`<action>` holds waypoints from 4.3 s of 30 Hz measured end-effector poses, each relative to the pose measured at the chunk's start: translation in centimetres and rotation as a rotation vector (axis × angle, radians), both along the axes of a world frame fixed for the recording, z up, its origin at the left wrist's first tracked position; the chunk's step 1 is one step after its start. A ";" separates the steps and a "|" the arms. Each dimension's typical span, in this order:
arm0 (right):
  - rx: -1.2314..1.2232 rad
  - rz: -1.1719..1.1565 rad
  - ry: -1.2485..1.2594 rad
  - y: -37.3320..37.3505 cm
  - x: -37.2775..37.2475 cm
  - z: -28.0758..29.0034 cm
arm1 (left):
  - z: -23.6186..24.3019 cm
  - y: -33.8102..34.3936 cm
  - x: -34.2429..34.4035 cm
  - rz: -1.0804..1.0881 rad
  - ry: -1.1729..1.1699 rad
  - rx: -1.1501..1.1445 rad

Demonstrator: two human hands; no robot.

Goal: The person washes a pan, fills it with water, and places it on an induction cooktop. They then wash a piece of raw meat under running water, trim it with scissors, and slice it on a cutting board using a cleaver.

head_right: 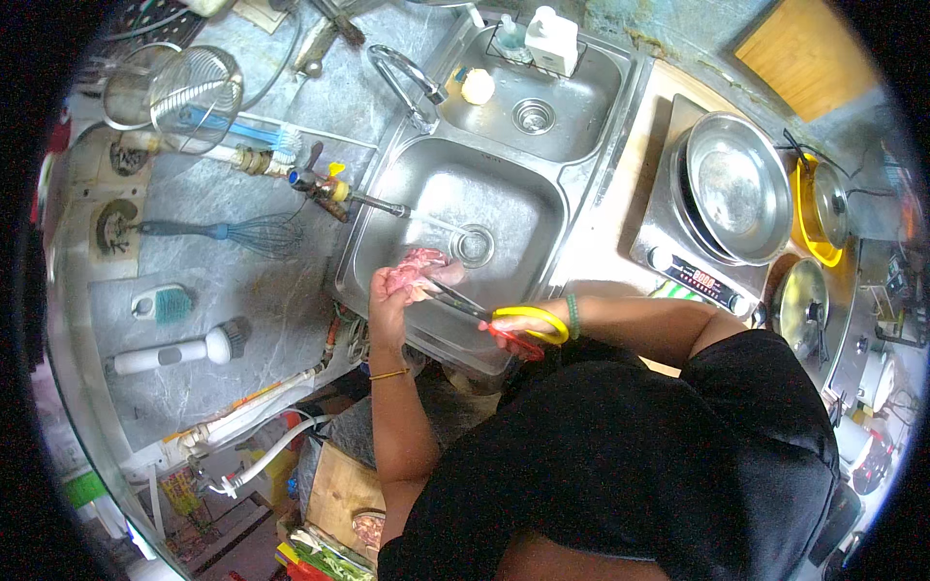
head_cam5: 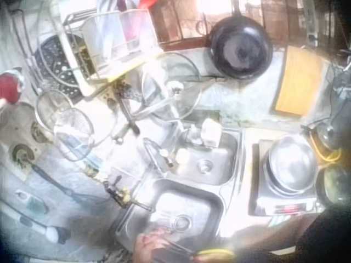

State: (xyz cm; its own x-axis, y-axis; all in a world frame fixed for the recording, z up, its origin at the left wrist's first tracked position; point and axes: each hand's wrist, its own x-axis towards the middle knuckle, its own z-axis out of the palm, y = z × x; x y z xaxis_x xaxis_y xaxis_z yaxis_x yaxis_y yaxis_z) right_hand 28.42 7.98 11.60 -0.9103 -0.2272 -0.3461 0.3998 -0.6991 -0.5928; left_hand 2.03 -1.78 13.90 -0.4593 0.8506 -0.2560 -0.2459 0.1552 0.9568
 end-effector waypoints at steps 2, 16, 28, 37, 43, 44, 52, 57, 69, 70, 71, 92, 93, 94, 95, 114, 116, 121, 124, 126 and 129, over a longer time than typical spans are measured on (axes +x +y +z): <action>-0.025 -0.037 0.002 0.3 -0.6 -0.6 | 0.5 0.7 0.4 -0.020 0.115 -0.063; 0.298 -0.110 -0.011 3.3 -3.1 2.7 | 3.1 1.8 5.6 -0.064 0.972 -0.049; 0.243 -0.090 0.117 5.4 -4.5 3.9 | 5.4 2.3 5.0 -0.189 1.114 0.026; 0.264 0.042 0.029 6.5 -3.7 3.6 | 6.9 2.6 5.1 -0.261 1.015 -0.035; 0.137 0.132 0.148 6.6 -4.8 2.6 | 6.8 2.5 5.6 -0.303 1.043 -0.024; 0.189 0.107 0.158 6.8 -4.7 3.0 | 6.7 2.3 5.5 -0.301 1.053 -0.023; 0.256 0.188 0.004 8.0 -3.6 4.8 | 6.2 1.5 4.2 -0.255 1.016 0.022; 0.103 0.076 0.267 6.9 -5.3 1.3 | 5.3 2.1 5.1 -0.246 0.993 0.004; -0.042 0.134 0.235 7.3 -3.1 2.9 | 6.2 1.9 5.4 -0.184 1.027 0.071; 0.030 0.142 0.196 7.2 -3.2 3.2 | 6.2 2.2 5.8 -0.215 1.035 0.073; 0.091 0.161 0.180 7.0 -3.4 3.5 | 6.2 2.4 6.2 -0.246 1.043 0.073; 0.498 -0.141 0.110 11.5 -6.1 0.1 | -3.4 0.2 4.3 0.209 0.053 -0.150; 0.497 -0.106 -0.007 11.6 -5.4 -0.1 | -4.5 -0.1 3.6 0.223 -0.200 -0.012; 0.492 -0.093 -0.078 11.5 -4.9 -0.3 | -5.4 -0.3 3.2 0.228 -0.453 0.125; 0.493 -0.070 -0.149 11.1 -4.4 -0.5 | -6.3 -0.4 3.1 0.299 -0.497 0.109; 0.374 -0.348 -0.362 9.9 -4.7 -2.8 | -11.3 15.1 -0.8 0.417 -0.720 -0.111; 0.466 -0.374 -0.355 10.3 -5.0 -3.4 | -11.5 15.1 -0.8 0.401 -0.663 -0.087; 0.713 -0.431 -0.301 10.8 -7.3 -5.1 | -11.5 13.6 -1.2 0.329 -0.515 -0.038; 0.633 -0.636 -0.273 10.0 -9.3 -6.3 | -11.7 12.5 -0.5 0.465 -0.615 -0.045; 0.857 -0.617 -0.407 10.0 -11.1 -7.5 | -11.8 11.8 -0.1 0.398 -0.700 -0.044; 0.863 -0.698 -0.259 10.6 -13.0 -10.0 | -11.4 10.4 0.0 0.362 -0.719 0.027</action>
State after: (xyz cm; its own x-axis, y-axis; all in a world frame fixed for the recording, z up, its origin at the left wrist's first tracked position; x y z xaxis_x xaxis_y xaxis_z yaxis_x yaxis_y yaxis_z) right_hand 15.39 18.63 1.62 -0.6233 0.7057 -0.3368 0.2640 -0.2155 -0.9401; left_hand 2.00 8.59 2.53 -0.4383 0.6907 -0.5751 -0.8337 -0.0733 0.5473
